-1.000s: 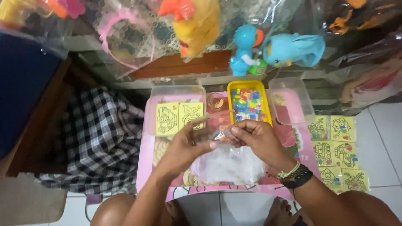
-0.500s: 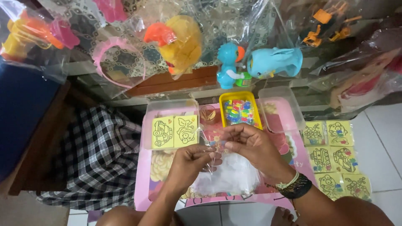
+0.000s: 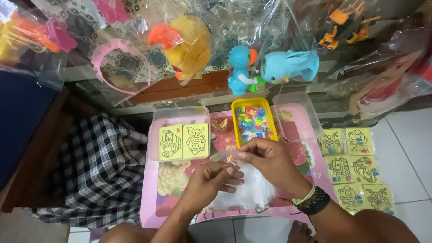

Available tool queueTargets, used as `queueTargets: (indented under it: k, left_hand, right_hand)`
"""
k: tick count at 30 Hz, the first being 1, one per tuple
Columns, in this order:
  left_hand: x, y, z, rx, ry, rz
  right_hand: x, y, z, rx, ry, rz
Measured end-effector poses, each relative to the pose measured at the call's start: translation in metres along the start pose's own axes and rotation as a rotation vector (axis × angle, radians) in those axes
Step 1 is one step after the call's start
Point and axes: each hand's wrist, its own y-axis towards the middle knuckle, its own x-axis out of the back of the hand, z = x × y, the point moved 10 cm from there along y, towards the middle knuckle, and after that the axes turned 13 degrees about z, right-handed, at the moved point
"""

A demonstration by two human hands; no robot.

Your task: The person is creating sand art by peeling off adhesive sections of a card and applying colored sand from a tray.

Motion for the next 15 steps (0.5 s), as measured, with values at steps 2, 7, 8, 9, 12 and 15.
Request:
queueTargets:
  k: [2, 7, 8, 9, 12, 15]
  left_hand:
    - [0.007, -0.002, 0.004, 0.029, -0.037, -0.072]
    - [0.018, -0.012, -0.013, -0.01, 0.073, -0.179]
    - [0.02, -0.013, -0.017, -0.02, 0.106, -0.197]
    - [0.022, -0.012, -0.014, -0.022, 0.106, -0.198]
    - [0.029, -0.009, -0.002, -0.016, -0.035, -0.221]
    - [0.033, -0.012, -0.008, -0.088, 0.013, -0.242]
  right_hand:
    - [-0.001, 0.0, -0.003, -0.006, 0.07, 0.006]
    - [0.0, -0.002, 0.012, 0.088, -0.007, 0.018]
    - [0.001, -0.002, 0.011, 0.084, 0.011, 0.019]
    - [-0.002, -0.002, 0.013, 0.085, 0.009, 0.021]
    - [-0.01, -0.006, 0.042, 0.268, -0.056, 0.033]
    - [-0.023, -0.01, 0.062, 0.275, -0.441, 0.067]
